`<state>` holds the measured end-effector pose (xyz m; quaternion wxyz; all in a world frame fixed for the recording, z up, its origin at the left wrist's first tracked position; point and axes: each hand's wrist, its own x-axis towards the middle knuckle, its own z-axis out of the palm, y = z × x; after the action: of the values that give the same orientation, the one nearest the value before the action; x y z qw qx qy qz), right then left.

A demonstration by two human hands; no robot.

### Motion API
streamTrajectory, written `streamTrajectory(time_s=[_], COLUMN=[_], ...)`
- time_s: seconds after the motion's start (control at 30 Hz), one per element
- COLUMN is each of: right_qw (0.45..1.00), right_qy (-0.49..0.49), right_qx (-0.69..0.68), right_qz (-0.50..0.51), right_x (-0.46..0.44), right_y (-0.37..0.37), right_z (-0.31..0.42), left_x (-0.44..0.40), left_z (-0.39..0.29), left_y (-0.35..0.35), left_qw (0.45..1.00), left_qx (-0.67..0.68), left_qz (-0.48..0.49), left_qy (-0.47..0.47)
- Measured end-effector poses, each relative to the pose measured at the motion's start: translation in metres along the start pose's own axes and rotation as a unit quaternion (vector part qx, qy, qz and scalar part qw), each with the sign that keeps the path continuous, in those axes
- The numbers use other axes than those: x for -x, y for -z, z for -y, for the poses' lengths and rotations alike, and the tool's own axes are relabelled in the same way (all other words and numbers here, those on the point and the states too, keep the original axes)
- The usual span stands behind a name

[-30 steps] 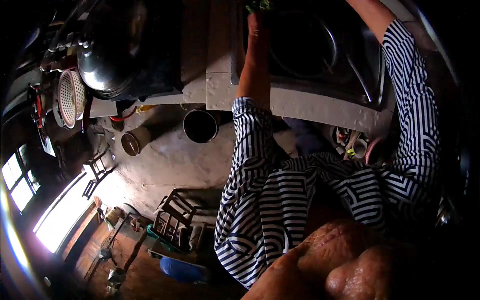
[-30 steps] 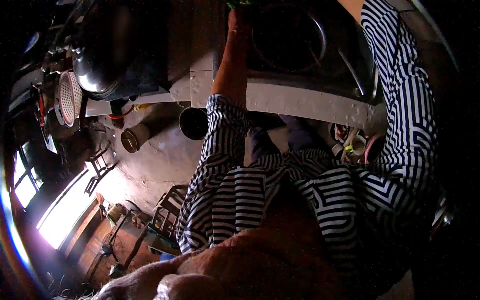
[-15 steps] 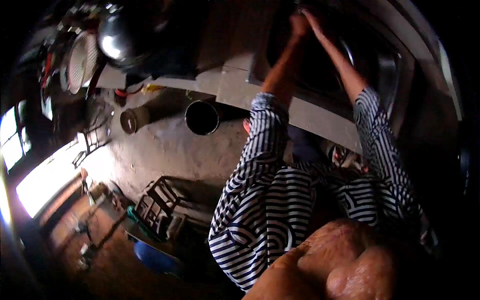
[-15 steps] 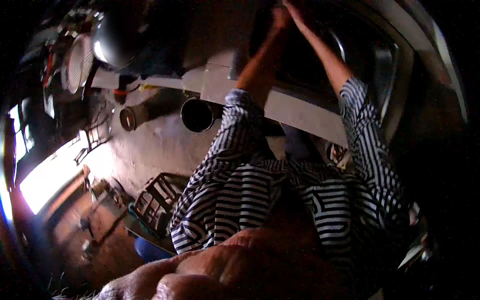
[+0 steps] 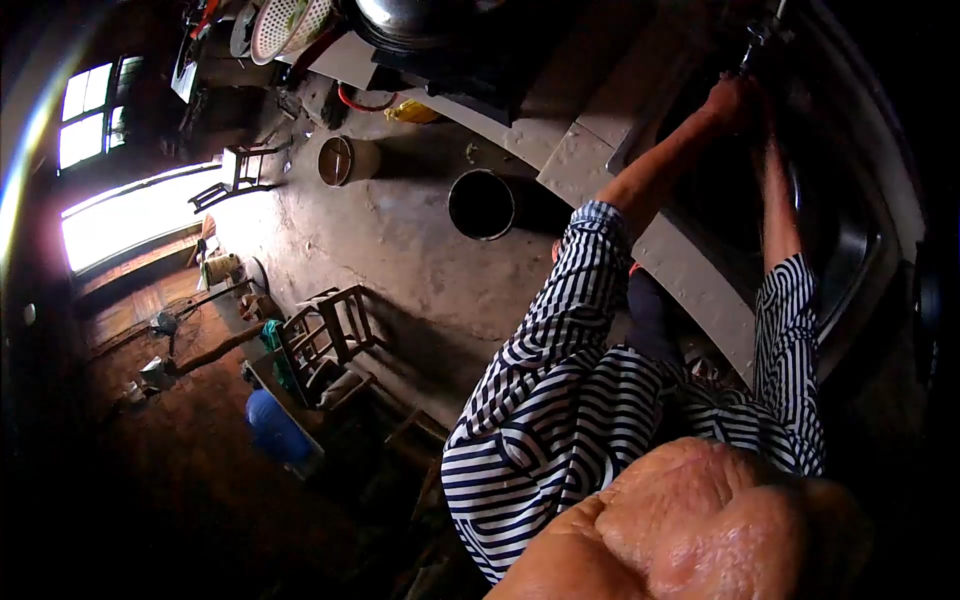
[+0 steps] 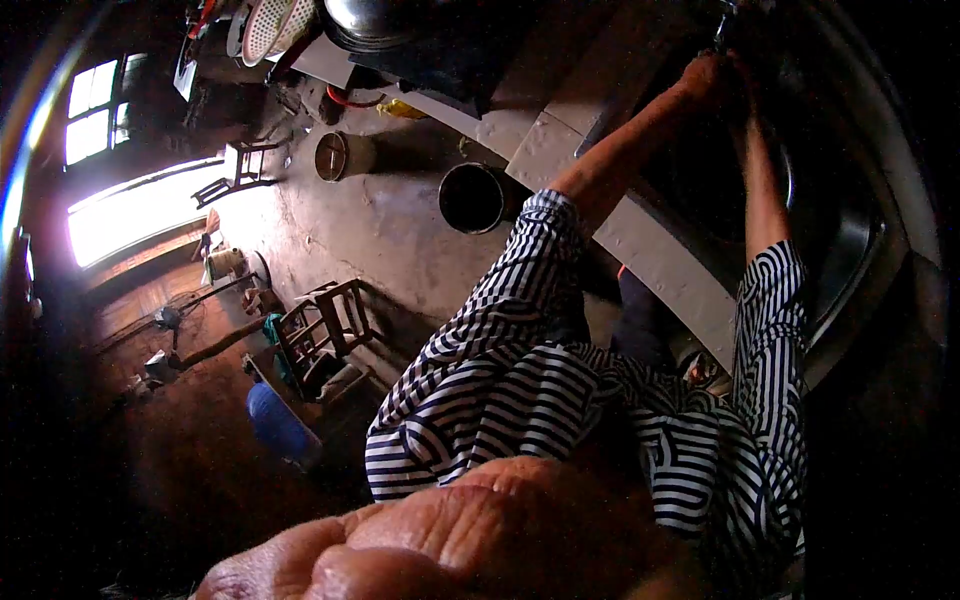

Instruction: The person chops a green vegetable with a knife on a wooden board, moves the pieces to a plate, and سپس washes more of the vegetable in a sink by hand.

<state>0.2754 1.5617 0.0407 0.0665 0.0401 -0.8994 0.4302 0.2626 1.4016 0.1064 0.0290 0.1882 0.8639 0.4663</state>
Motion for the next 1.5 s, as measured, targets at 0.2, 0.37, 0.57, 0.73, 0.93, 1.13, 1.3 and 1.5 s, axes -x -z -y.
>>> streamTrajectory(time_s=[0.2, 0.37, 0.57, 0.73, 0.93, 1.13, 1.3, 1.5], right_qw=[1.000, 0.999, 0.999, 0.998, 0.997, 0.996, 0.995, 0.994], right_qy=[0.007, 0.010, 0.019, 0.052, 0.066, 0.068, 0.072, 0.078], right_qx=[0.010, 0.019, 0.030, 0.040, 0.040, 0.040, 0.044, 0.051], right_qz=[0.012, 0.025, 0.029, 0.024, 0.031, 0.043, 0.054, 0.057], right_x=[-0.005, -0.009, -0.009, 0.000, 0.003, 0.004, -0.002, 0.001], right_y=[-0.002, -0.001, 0.003, 0.001, 0.001, 0.000, 0.001, 0.005], right_z=[0.002, 0.002, 0.004, 0.010, 0.031, 0.041, 0.040, 0.042], left_x=[-0.017, 0.010, -0.011, 0.001, 0.017, 0.023, 0.016, 0.017], left_z=[0.049, -0.013, 0.011, 0.037, 0.041, 0.048, 0.053, 0.054], left_y=[-0.069, -0.012, -0.039, -0.025, -0.011, -0.017, -0.023, -0.024], left_qw=[0.944, 0.958, 0.979, 0.983, 0.988, 0.977, 0.971, 0.967], left_qx=[0.235, 0.116, 0.040, -0.162, 0.096, 0.154, 0.181, 0.202], left_qz=[-0.223, -0.156, -0.059, 0.023, 0.042, 0.048, 0.043, 0.044], left_qy=[-0.059, 0.212, 0.190, -0.081, 0.112, 0.141, 0.148, 0.149])
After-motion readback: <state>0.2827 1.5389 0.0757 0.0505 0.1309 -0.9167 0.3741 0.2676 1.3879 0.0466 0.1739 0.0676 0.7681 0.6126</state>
